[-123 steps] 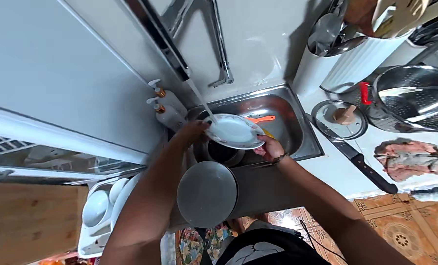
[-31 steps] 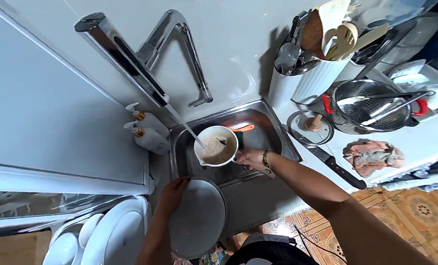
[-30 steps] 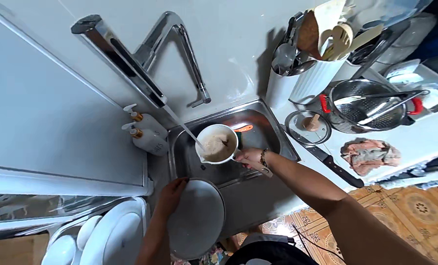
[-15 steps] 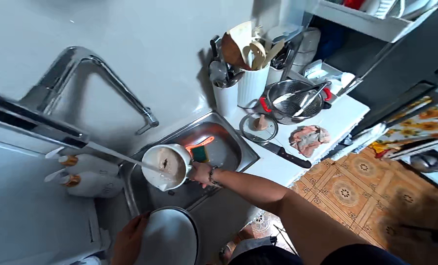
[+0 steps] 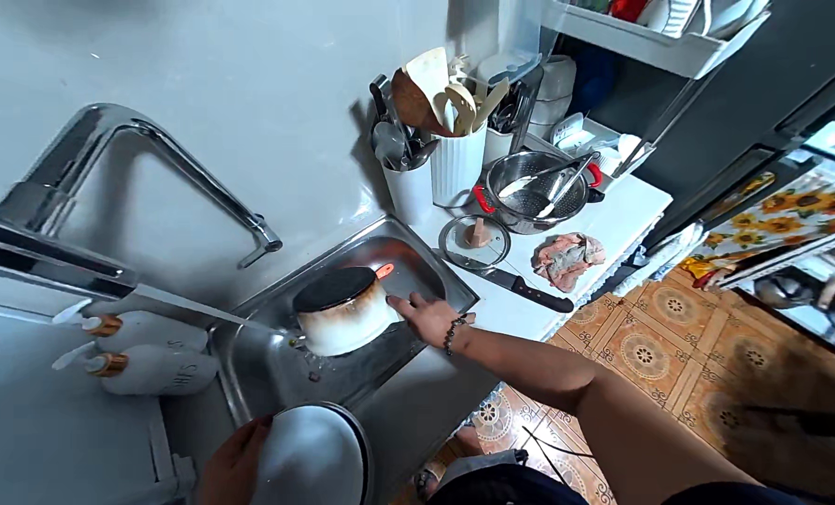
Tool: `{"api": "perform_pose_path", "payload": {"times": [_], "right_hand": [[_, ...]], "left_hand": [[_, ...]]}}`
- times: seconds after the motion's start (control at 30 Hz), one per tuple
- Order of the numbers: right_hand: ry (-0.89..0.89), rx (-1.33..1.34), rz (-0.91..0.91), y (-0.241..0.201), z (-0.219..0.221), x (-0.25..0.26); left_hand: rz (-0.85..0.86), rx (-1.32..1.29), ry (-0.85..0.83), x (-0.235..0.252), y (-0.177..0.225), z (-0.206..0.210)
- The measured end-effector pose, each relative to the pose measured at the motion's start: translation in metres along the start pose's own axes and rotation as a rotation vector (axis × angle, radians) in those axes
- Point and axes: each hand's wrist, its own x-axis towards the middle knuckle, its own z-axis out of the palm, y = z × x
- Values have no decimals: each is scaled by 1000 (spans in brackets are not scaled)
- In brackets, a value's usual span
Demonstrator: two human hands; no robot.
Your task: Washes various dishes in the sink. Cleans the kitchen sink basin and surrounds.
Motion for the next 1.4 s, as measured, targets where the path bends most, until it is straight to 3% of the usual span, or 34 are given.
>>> {"api": "perform_pose_path", "payload": {"times": [0.07,0.17,0.27,0.33,0.43,0.53,0.63,0.73,0.8,0.9,0.97,1.03,1.07,1.13,1.2,1.3,1.33,1.4], "right_hand": [[-18,150,74,12,18,-3],[4,499,117,24,0,-25],[43,834,169,39,-95,-68],[110,897,257,60,-173,-99],[242,871,400,93,-287,-138],[344,753,568,128,-351,-135],[277,637,759,170,-364,-118],[151,620,827,204,-359,-108],[82,566,814,217,-359,-104],[-4,241,790,215,-373,-98],[110,-4,726,199,-381,-95],[300,-71,554,184,-367,-86],[399,-70,427,183,-341,-71],[403,76,146,156,-269,-27],[201,240,-67,95,-189,15],[-389,241,-93,-20,-126,65],[-400,186,-128,-35,-80,87],[-286,95,-204,-46,32,132]], "left_hand": [[10,3,-1,2,-4,0],[22,15,-28,3,7,-7],[23,-17,-42,-1,20,-13],[13,-27,-29,-5,17,-14],[3,-12,-7,-7,11,-11],[-22,-39,-4,-13,11,-11],[-56,-34,9,-17,4,-8],[-60,37,47,-23,-16,1],[-92,35,59,-36,6,0],[-161,-3,48,-54,53,-9],[-158,-9,57,-57,51,-7],[-159,-22,62,-62,51,-4],[-159,-29,60,-62,57,-5],[-153,-23,66,-48,72,-12],[-130,-16,68,-18,104,-22],[-71,-68,26,29,230,-23],[-80,-130,3,44,272,-20],[-117,-308,-68,78,308,-7]]}}
